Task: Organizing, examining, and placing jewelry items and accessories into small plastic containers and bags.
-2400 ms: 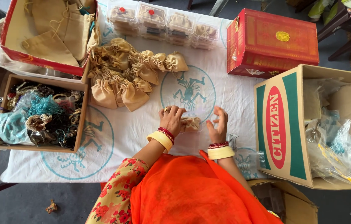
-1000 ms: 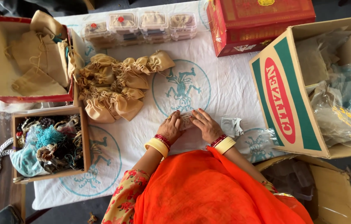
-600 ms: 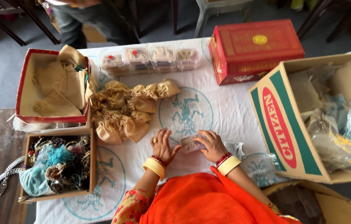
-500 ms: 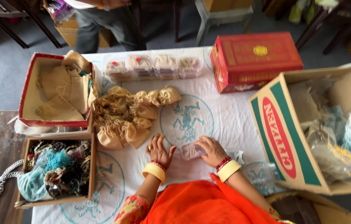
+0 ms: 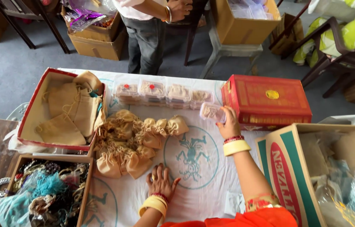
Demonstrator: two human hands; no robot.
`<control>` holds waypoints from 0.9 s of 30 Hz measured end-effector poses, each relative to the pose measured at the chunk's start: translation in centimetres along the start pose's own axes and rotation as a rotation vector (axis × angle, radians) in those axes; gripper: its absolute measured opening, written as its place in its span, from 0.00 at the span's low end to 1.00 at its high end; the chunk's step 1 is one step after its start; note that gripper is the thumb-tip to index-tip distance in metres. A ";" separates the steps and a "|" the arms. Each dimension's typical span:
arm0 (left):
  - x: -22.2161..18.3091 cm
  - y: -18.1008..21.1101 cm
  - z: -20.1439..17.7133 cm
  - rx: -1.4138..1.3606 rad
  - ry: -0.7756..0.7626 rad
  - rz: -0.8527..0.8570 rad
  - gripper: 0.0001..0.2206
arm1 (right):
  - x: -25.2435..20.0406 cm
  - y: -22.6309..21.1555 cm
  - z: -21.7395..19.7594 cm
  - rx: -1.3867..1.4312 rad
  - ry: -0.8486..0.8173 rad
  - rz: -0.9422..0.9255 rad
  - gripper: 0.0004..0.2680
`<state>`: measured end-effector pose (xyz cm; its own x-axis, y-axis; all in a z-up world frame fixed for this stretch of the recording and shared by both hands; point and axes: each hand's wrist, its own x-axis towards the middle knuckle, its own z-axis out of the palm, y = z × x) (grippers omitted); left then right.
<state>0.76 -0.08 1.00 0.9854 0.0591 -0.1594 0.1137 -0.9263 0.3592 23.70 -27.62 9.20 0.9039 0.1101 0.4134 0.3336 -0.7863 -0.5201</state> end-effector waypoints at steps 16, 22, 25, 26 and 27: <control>0.5 -0.5 1.4 0.019 -0.067 -0.001 0.31 | 10.5 2.3 4.0 0.023 -0.268 0.004 0.24; 0.5 -0.3 0.9 0.012 -0.105 -0.005 0.30 | 9.2 -4.3 3.1 -0.307 -0.056 -0.132 0.22; 0.5 -0.3 1.0 0.020 -0.115 -0.013 0.30 | 8.5 -4.4 6.4 -0.234 -0.050 -0.400 0.17; 0.4 -0.3 1.2 0.013 -0.101 -0.008 0.30 | 8.6 -5.9 6.5 -0.267 -0.057 -0.427 0.18; 0.5 -0.4 1.2 0.008 -0.086 -0.002 0.31 | 8.8 -7.4 6.6 -0.299 -0.061 -0.452 0.19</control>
<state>1.04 -0.10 -0.39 0.9707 0.0294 -0.2386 0.1145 -0.9293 0.3511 30.93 -16.78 11.75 0.7047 0.5057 0.4976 0.6101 -0.7899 -0.0613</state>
